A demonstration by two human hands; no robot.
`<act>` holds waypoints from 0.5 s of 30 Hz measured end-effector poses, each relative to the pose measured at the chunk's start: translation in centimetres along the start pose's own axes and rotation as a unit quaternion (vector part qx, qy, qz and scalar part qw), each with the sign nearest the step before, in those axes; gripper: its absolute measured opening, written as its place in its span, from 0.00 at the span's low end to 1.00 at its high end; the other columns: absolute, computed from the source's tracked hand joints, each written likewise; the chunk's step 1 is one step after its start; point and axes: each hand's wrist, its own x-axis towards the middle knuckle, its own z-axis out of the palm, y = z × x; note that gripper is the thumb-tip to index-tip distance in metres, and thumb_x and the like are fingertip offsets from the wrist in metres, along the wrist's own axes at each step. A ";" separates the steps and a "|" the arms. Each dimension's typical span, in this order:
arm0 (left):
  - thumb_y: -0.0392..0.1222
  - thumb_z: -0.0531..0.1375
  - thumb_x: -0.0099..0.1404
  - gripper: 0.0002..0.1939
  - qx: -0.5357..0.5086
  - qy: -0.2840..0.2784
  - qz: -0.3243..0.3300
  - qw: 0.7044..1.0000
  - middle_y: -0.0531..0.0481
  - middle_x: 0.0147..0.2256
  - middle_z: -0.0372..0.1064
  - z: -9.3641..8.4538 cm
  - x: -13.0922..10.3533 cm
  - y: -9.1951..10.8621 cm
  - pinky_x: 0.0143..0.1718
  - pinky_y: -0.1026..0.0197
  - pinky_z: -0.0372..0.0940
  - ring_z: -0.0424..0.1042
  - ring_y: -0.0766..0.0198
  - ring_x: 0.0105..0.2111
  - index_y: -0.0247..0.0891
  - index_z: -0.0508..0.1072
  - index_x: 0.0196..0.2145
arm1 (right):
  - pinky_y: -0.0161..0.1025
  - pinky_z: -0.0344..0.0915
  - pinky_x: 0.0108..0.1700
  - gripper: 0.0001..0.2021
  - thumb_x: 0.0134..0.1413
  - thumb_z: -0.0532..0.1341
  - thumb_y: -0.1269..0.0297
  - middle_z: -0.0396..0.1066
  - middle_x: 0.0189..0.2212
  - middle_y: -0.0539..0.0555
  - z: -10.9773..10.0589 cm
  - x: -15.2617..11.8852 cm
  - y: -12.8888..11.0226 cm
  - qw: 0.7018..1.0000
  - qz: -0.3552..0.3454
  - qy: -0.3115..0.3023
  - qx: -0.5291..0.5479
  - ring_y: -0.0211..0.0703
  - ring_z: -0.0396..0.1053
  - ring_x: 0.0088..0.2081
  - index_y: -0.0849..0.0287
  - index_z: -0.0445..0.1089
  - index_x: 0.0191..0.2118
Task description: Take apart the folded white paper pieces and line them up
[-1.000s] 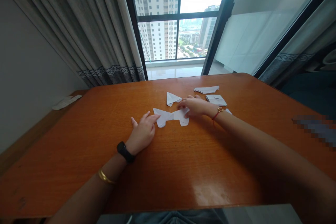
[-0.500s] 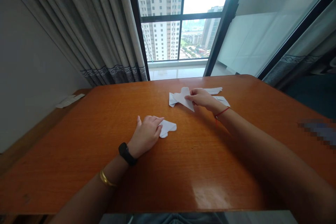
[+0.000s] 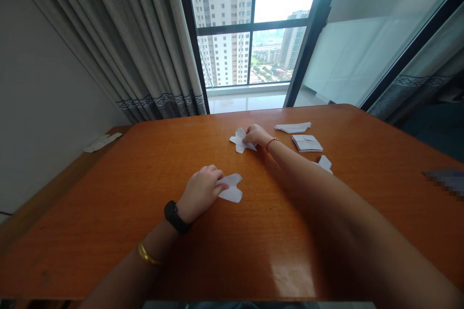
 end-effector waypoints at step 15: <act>0.35 0.60 0.62 0.16 -0.660 0.037 -0.216 0.719 0.40 0.52 0.67 1.8 0.7 1.0 0.27 0.61 0.74 0.77 0.54 0.40 0.39 0.64 0.48 | 0.34 0.61 0.30 0.10 0.45 0.66 0.62 0.70 0.31 0.51 -4.4 -13.1 3.2 0.940 -0.198 -0.173 0.216 0.39 0.66 0.30 0.60 0.68 0.33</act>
